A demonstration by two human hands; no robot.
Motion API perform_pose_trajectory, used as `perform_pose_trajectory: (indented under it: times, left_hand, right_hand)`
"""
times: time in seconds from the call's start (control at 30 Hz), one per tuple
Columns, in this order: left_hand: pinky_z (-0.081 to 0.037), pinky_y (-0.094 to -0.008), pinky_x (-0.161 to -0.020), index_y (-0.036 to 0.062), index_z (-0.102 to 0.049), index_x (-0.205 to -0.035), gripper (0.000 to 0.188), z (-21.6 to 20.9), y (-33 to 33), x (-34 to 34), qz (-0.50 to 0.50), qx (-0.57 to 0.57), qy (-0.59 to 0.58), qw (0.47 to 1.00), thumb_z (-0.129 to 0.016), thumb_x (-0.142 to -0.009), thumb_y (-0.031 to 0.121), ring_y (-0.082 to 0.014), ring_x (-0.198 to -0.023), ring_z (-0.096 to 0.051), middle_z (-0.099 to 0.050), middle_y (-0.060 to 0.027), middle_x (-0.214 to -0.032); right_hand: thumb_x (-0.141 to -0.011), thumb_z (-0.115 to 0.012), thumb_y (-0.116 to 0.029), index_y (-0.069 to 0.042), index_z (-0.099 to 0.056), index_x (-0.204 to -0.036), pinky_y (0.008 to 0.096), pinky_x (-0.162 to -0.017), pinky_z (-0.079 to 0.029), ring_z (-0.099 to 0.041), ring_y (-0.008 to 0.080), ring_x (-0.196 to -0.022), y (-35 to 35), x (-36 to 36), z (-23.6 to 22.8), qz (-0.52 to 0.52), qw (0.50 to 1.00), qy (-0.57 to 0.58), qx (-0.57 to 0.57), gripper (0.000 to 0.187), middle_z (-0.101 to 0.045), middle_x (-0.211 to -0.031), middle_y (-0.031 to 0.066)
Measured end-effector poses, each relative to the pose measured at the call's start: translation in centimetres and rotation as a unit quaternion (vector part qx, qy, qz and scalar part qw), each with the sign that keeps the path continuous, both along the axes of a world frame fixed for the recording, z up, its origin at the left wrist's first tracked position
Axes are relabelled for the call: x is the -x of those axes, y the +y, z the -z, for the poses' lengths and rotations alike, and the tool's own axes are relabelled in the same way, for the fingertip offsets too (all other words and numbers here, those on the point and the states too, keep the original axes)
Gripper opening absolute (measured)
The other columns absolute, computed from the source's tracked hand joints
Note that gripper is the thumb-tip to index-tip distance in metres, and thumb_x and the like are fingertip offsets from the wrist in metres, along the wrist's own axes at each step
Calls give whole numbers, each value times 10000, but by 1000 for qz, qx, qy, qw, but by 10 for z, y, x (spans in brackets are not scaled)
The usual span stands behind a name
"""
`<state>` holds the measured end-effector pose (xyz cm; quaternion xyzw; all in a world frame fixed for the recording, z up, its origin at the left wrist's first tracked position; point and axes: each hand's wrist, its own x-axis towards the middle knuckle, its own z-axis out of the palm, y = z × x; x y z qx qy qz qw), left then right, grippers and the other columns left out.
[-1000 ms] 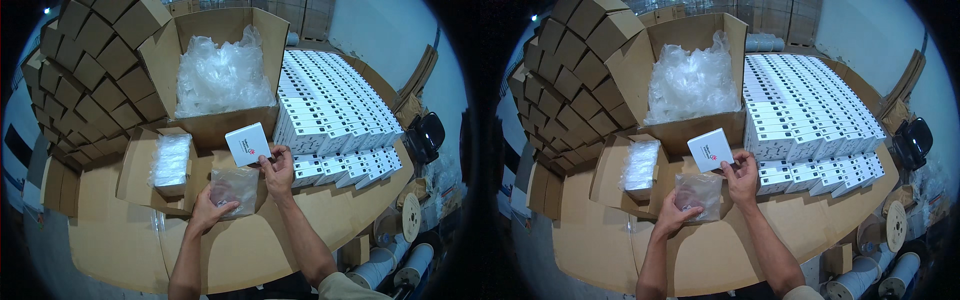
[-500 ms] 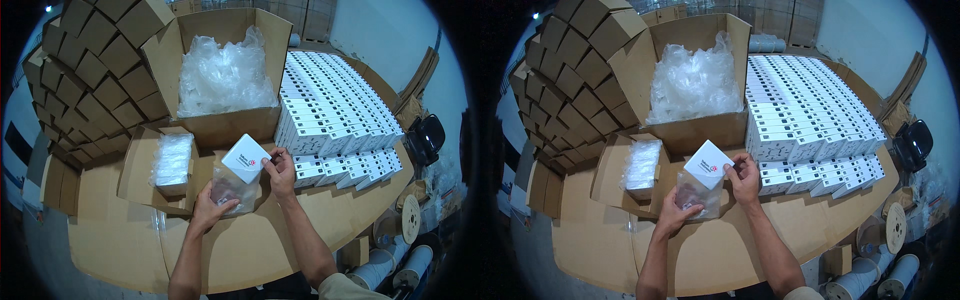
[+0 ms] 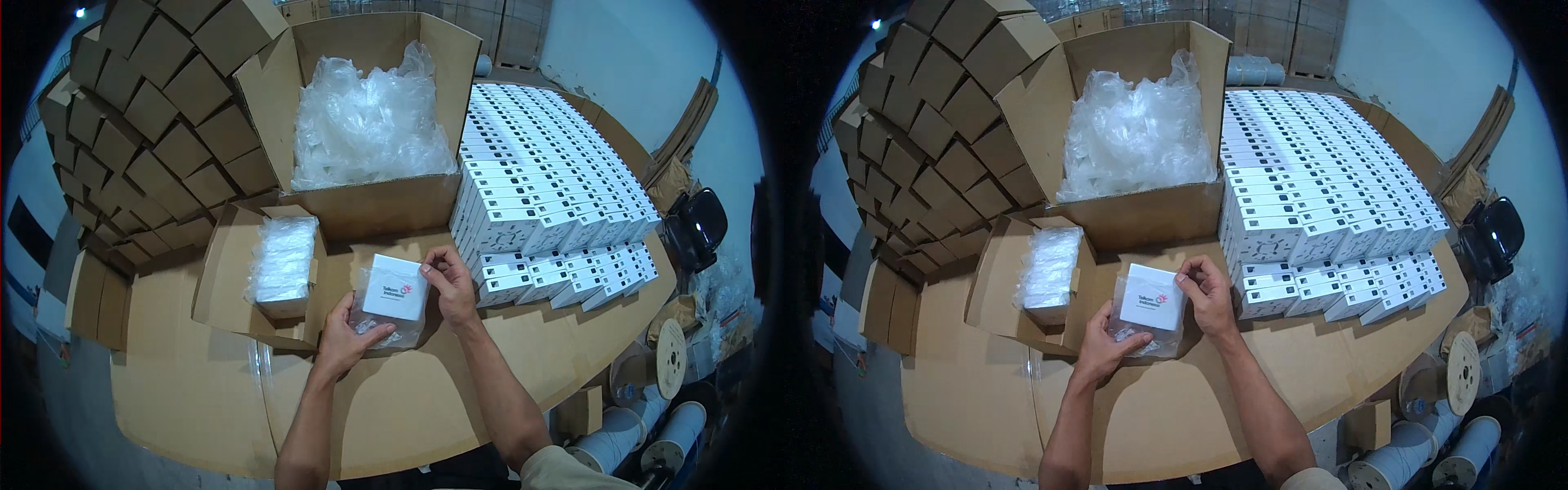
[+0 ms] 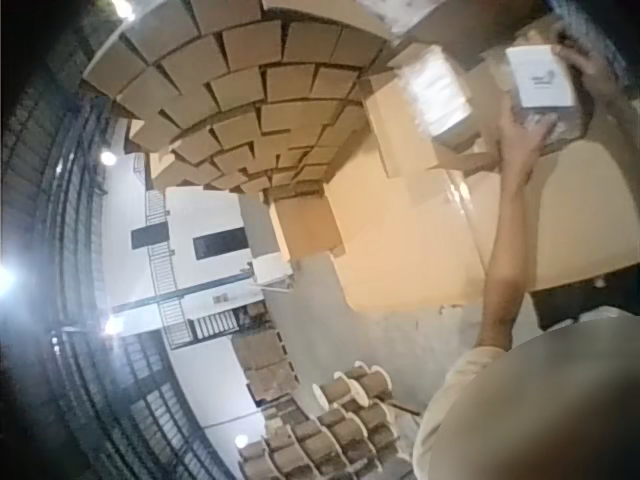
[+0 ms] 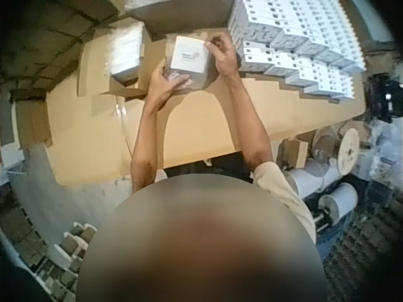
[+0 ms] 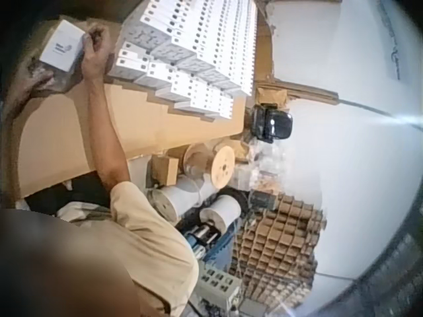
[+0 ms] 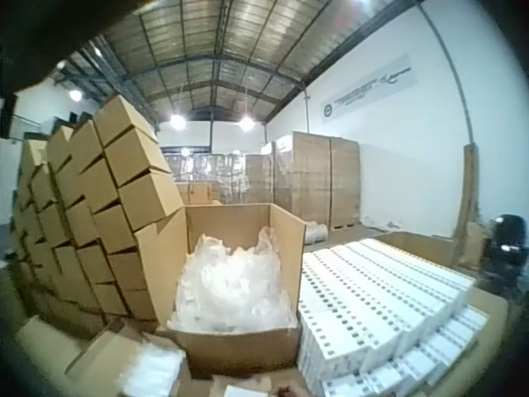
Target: Packing individual white product boxes into clear plastic bags and organizing them into stacks.
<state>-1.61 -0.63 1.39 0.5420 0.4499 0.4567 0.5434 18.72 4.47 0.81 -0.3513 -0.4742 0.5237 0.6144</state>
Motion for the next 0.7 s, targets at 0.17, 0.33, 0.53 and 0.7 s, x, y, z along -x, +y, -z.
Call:
perform_pose_trajectory:
  times: [0.17,0.33,0.53,0.7]
  left_hand:
    - [-517,-297,-881,11,-585,-1158,419,-4,-1,-11,-26,73,-27,997,-821,-835,134,-123,-949,-631,-670,-68,-1065]
    - [-504,-283,-822,5,-604,-1110,276,13,4,-13,-162,43,-25,986,-722,-944,191,-113,-912,-628,-682,-67,-1007]
    - [-501,-286,-853,3,-602,-1105,265,17,11,-15,-162,35,-62,984,-714,-950,187,-117,-938,-631,-689,-76,-1033]
    - [-503,-291,-875,-8,-607,-1160,282,20,12,-19,-138,14,-80,987,-699,-960,168,-124,-979,-636,-691,-83,-1060]
  right_hand:
    - [-956,-615,-57,-43,-556,-1018,214,-758,-430,-534,53,-825,2,-3,8,-9,999,-29,-19,87,-587,-915,-10]
    - [-976,-625,-105,-20,-579,-1104,216,-758,-464,-559,62,-851,-2,10,-1,13,999,-28,28,160,-601,-936,4]
    - [-998,-636,-174,21,-600,-1174,230,-781,-487,-611,80,-912,-4,6,13,-114,982,-86,121,266,-675,-1011,44]
    - [-1010,-615,-153,26,-612,-1194,235,-797,-496,-621,79,-918,-3,11,18,-87,988,23,124,256,-695,-1034,56]
